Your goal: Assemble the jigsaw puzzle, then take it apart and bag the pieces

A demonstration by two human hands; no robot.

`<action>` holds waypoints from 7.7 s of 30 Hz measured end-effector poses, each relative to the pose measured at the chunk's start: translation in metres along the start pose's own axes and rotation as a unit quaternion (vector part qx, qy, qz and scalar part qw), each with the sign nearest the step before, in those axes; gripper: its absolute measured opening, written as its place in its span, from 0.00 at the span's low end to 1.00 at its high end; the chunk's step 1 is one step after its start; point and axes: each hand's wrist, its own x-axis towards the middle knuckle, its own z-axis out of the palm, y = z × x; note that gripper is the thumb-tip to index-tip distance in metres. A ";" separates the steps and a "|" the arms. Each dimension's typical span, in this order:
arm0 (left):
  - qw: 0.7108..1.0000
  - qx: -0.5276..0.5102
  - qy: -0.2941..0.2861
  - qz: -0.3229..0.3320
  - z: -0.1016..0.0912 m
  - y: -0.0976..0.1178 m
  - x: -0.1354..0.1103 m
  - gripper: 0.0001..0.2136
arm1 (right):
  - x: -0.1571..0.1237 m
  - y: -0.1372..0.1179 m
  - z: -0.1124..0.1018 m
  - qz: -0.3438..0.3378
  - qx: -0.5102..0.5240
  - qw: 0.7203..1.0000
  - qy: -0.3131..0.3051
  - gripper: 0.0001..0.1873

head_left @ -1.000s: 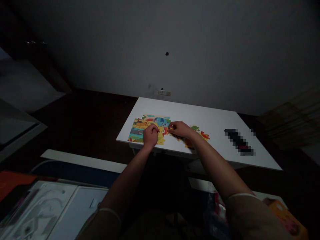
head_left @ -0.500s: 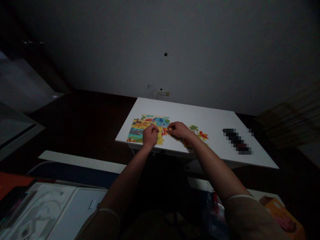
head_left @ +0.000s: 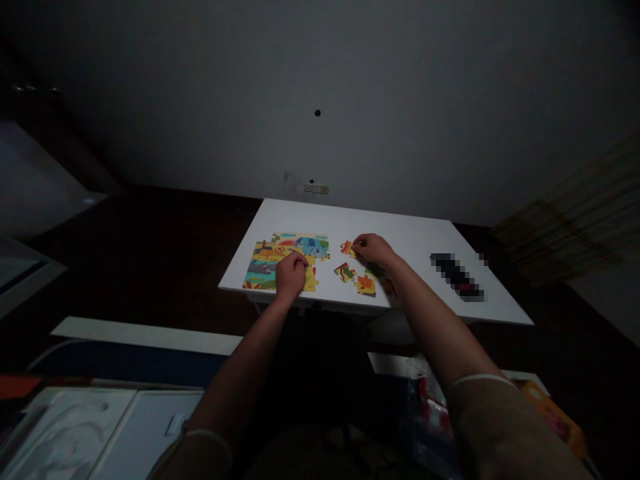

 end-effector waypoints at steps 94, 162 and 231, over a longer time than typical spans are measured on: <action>0.999 0.047 0.010 -0.002 0.005 0.002 0.002 0.08 | -0.179 0.102 0.016 -0.020 0.063 0.988 0.136 0.22; 0.999 0.047 -0.002 -0.001 0.003 0.006 0.000 0.09 | -0.178 0.106 0.017 -0.024 0.069 0.988 0.132 0.22; 0.998 -0.039 0.041 0.003 0.004 -0.007 0.001 0.08 | -0.142 0.053 0.010 -0.083 -0.033 0.980 0.178 0.18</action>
